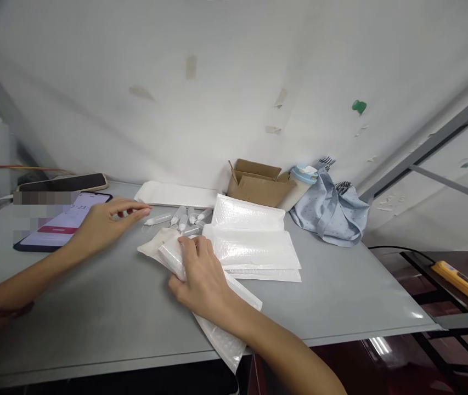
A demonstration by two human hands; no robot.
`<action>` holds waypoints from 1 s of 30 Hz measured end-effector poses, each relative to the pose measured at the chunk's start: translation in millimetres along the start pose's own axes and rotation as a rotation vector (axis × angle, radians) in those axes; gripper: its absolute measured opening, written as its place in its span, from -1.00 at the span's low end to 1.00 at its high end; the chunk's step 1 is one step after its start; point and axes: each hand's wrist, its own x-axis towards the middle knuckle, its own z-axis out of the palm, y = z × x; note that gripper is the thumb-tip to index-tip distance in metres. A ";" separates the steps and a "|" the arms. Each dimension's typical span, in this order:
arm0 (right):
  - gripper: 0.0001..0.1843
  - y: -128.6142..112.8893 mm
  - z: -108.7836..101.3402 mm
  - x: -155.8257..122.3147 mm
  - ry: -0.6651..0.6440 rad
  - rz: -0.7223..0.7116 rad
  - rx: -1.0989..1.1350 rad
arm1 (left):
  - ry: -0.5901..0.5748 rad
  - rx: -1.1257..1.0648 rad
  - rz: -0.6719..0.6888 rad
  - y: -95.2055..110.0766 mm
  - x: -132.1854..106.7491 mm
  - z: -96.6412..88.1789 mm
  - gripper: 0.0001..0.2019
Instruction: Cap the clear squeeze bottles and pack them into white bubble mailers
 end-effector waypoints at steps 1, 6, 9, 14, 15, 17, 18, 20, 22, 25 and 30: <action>-0.34 0.1 -0.1 0.3 -0.006 0.008 -0.001 | -0.009 0.097 0.047 -9.4 5.2 0.0 -0.59; -0.34 1.1 0.1 2.4 -0.018 0.032 -0.021 | -0.223 0.282 0.096 -45.0 16.9 13.0 -0.57; -0.34 0.9 -1.2 2.4 -0.018 0.040 -0.012 | -0.290 0.202 0.016 -43.6 18.3 10.8 -0.67; -0.34 -1.6 -4.2 1.6 -0.042 0.060 -0.021 | -0.311 0.034 -0.121 -22.5 21.2 -24.0 -0.61; -0.34 -1.9 -4.3 1.7 -0.046 0.065 -0.026 | -0.318 -0.029 -0.125 -19.3 21.3 -31.7 -0.61; -0.34 -2.2 -4.0 2.2 -0.051 0.072 -0.030 | -0.349 -0.108 -0.121 -15.5 20.9 -43.9 -0.62; -0.35 -2.2 -3.8 2.5 -0.053 0.075 -0.030 | -0.388 -0.122 -0.117 -14.6 20.7 -47.8 -0.63; -0.35 -2.0 -3.4 3.0 -0.054 0.073 -0.028 | -0.490 -0.085 -0.099 -14.0 20.4 -51.1 -0.64; -0.35 -1.7 -3.2 3.1 -0.053 0.065 -0.025 | -0.569 -0.023 -0.069 -13.5 20.2 -49.0 -0.65; -0.35 -1.3 -2.7 2.1 -0.049 0.049 -0.012 | -0.608 -0.011 -0.024 -10.4 18.0 -39.0 -0.70; -0.38 -1.2 0.1 0.1 -0.072 0.005 -0.016 | -0.645 -0.185 -0.029 2.5 4.9 -14.2 -0.83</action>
